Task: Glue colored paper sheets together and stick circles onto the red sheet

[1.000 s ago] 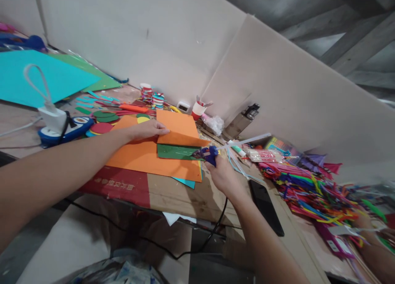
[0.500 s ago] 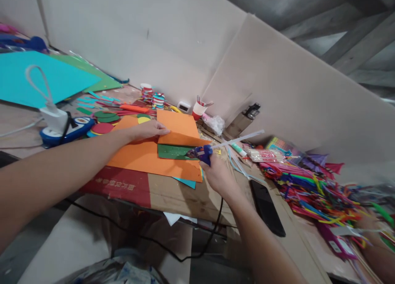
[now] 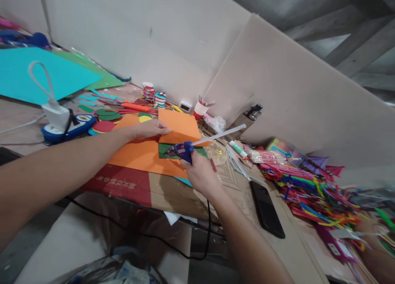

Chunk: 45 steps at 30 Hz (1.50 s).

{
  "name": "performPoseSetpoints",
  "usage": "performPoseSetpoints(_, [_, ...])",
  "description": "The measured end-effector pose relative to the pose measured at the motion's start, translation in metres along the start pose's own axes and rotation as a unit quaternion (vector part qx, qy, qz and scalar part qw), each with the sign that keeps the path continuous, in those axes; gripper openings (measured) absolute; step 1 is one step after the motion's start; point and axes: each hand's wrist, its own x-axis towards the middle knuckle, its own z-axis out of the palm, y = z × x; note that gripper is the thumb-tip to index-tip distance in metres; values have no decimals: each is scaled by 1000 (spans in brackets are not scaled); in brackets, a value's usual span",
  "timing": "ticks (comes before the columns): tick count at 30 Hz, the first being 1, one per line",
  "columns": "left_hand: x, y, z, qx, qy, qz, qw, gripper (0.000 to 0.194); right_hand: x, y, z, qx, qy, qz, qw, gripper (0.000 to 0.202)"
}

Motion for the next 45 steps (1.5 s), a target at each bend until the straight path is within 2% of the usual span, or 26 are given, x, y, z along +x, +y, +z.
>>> performPoseSetpoints(4, [0, 1, 0, -9, 2, -7, 1000, 38, 1, -7, -1, -5, -5, -15, 1000, 22])
performPoseSetpoints(11, [0, 1, 1, 10, 14, -4, 1000, 41, -6, -2, -5, -36, -10, 6, 999, 20])
performPoseSetpoints(25, [2, -3, -3, -18, -4, -8, 1000, 38, 24, -10, 10, -4, 5, -21, 1000, 27])
performPoseSetpoints(30, [2, -1, -1, -11, 22, -13, 1000, 36, 31, -12, 16, -11, 18, -22, 1000, 29])
performPoseSetpoints(37, [1, 1, -1, -19, 26, -10, 999, 35, 10, -8, 3, -20, -6, -9, 1000, 25])
performPoseSetpoints(45, [5, -6, -5, -21, 33, -23, 999, 30, -12, 24, -13, -17, 7, 37, 999, 22])
